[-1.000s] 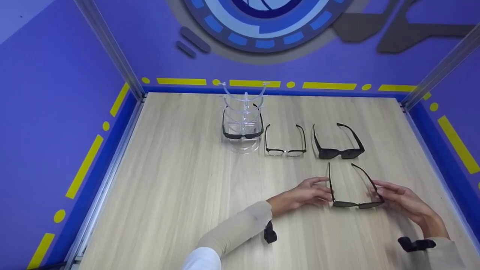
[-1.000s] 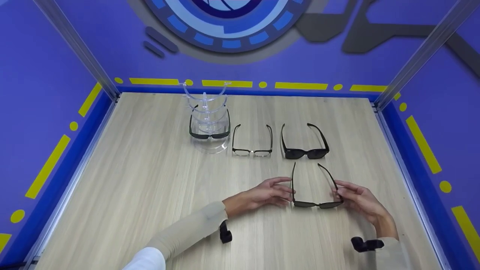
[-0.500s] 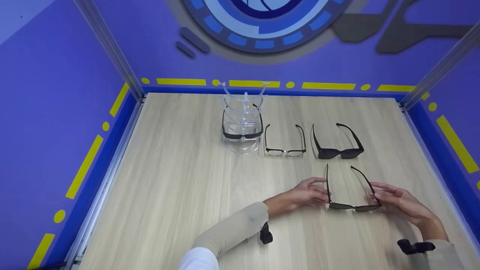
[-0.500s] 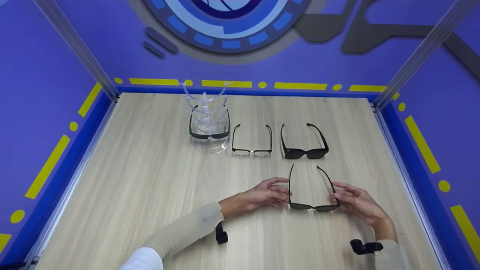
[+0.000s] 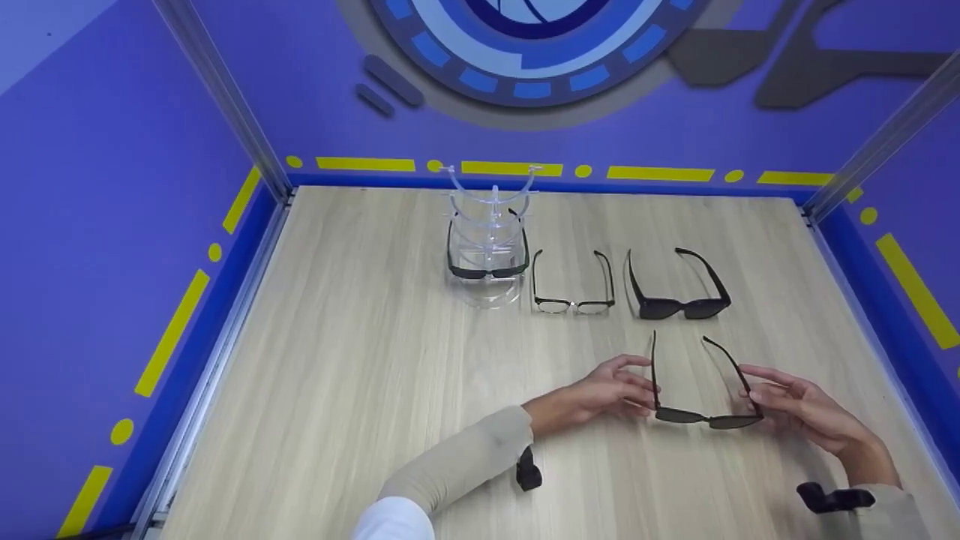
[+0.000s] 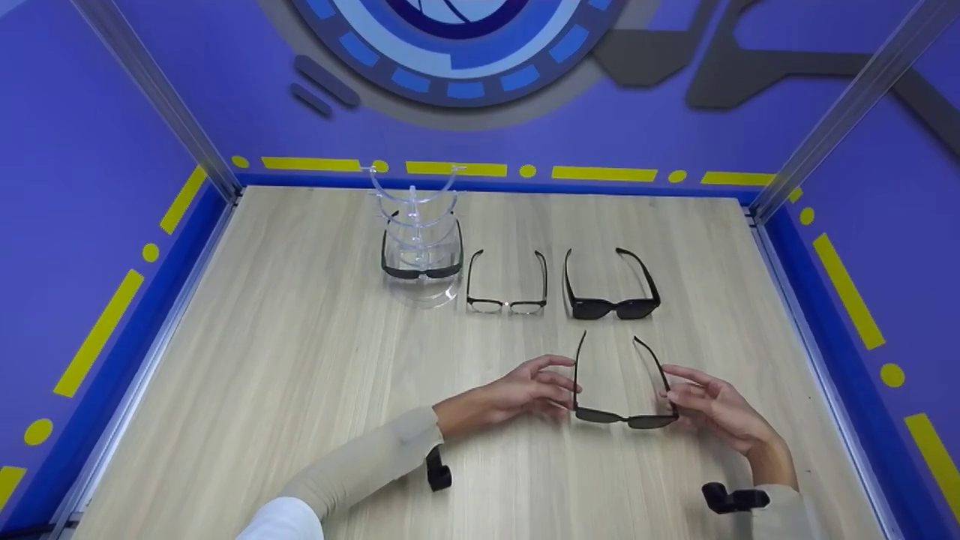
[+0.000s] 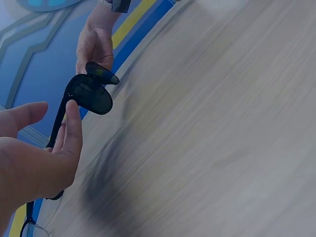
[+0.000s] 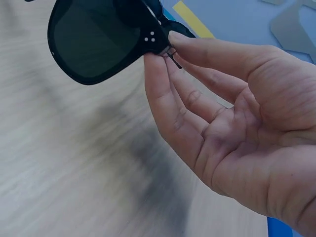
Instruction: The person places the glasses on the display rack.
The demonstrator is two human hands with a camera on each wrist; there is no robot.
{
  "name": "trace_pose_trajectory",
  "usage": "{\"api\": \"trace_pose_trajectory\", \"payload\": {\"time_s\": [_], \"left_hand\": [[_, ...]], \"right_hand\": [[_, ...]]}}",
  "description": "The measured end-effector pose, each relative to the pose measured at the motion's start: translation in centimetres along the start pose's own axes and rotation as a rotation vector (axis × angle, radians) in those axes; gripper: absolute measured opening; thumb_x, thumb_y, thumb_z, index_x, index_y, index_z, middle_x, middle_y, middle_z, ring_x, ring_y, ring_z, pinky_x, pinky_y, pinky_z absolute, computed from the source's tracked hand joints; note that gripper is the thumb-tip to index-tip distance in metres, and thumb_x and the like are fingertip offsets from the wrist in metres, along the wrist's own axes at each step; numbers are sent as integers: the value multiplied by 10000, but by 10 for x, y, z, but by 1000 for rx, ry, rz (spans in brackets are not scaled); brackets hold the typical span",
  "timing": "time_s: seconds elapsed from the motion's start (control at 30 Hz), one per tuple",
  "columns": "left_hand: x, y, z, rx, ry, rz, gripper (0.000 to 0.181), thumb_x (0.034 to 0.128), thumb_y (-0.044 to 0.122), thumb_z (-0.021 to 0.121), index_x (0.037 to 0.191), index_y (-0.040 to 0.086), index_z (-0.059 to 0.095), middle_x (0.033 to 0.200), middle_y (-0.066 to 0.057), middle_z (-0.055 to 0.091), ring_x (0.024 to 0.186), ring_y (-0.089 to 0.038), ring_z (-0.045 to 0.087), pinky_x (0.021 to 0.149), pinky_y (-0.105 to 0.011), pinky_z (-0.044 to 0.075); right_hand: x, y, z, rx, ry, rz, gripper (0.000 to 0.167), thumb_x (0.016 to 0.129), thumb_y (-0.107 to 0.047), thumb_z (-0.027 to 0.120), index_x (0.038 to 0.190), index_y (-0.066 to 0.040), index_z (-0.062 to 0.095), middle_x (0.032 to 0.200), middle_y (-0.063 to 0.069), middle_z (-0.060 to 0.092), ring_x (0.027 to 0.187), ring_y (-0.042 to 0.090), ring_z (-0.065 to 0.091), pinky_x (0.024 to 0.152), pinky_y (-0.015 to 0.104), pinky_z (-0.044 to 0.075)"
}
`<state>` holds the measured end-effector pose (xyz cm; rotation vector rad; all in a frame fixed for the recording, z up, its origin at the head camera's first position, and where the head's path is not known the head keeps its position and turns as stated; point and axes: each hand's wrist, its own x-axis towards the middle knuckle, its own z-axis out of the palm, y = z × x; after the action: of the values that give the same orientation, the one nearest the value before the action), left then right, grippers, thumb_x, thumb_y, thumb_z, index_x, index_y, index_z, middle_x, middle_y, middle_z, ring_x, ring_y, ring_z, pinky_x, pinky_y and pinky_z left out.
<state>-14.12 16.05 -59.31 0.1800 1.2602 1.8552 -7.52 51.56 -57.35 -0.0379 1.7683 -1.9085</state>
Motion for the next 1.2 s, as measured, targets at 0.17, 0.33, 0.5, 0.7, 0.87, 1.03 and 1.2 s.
{"api": "trace_pose_trajectory", "payload": {"time_s": [0.17,0.33,0.5,0.7,0.87,1.03,1.2], "left_hand": [[-1,0,0,-19,-1,3,542,908,-126,629,1386,110,531,1037,-56,715,781,-147,698,826,-334,642],[-2,2,1,-18,15,1,504,922,-88,647,1364,121,526,977,-9,685,778,-136,692,817,-339,645],[-4,3,0,7,32,-8,492,928,-69,657,1361,117,518,944,-2,662,780,-130,680,820,-360,646],[-7,6,-3,16,48,-8,538,922,-58,665,1407,123,518,954,-6,664,777,-123,673,731,-279,640],[-11,10,-6,36,46,-9,589,924,-50,664,1469,86,484,955,-5,675,755,-102,661,659,-210,614],[-15,12,-12,58,39,-13,624,921,-42,674,1496,65,457,951,5,671,726,-98,663,639,-206,610],[-22,17,-21,93,34,-18,660,911,-71,667,1513,58,430,939,17,656,708,-97,662,632,-213,613]], "right_hand": [[-3,-4,3,-55,27,49,511,1069,-22,451,1469,-326,545,1273,-49,717,1155,65,674,901,266,589],[-3,-8,7,-33,3,37,516,1068,-8,447,1446,-339,564,1251,-31,728,1104,81,694,876,321,616],[-3,-10,12,-26,-10,23,546,1056,18,457,1426,-366,573,1255,-13,737,1107,101,707,873,323,624],[-1,-13,17,-52,-25,18,573,1056,12,461,1466,-383,520,1265,-25,732,1114,68,695,859,308,620],[1,-14,24,-62,-41,19,577,1060,8,459,1489,-377,495,1242,-41,732,1087,60,695,853,316,623],[5,-16,32,-63,-52,25,576,1058,6,467,1495,-367,486,1241,-45,729,1099,73,693,870,336,623],[11,-14,40,-70,-63,22,570,1054,3,475,1507,-343,473,1242,-46,721,1106,77,690,878,345,623]]}}
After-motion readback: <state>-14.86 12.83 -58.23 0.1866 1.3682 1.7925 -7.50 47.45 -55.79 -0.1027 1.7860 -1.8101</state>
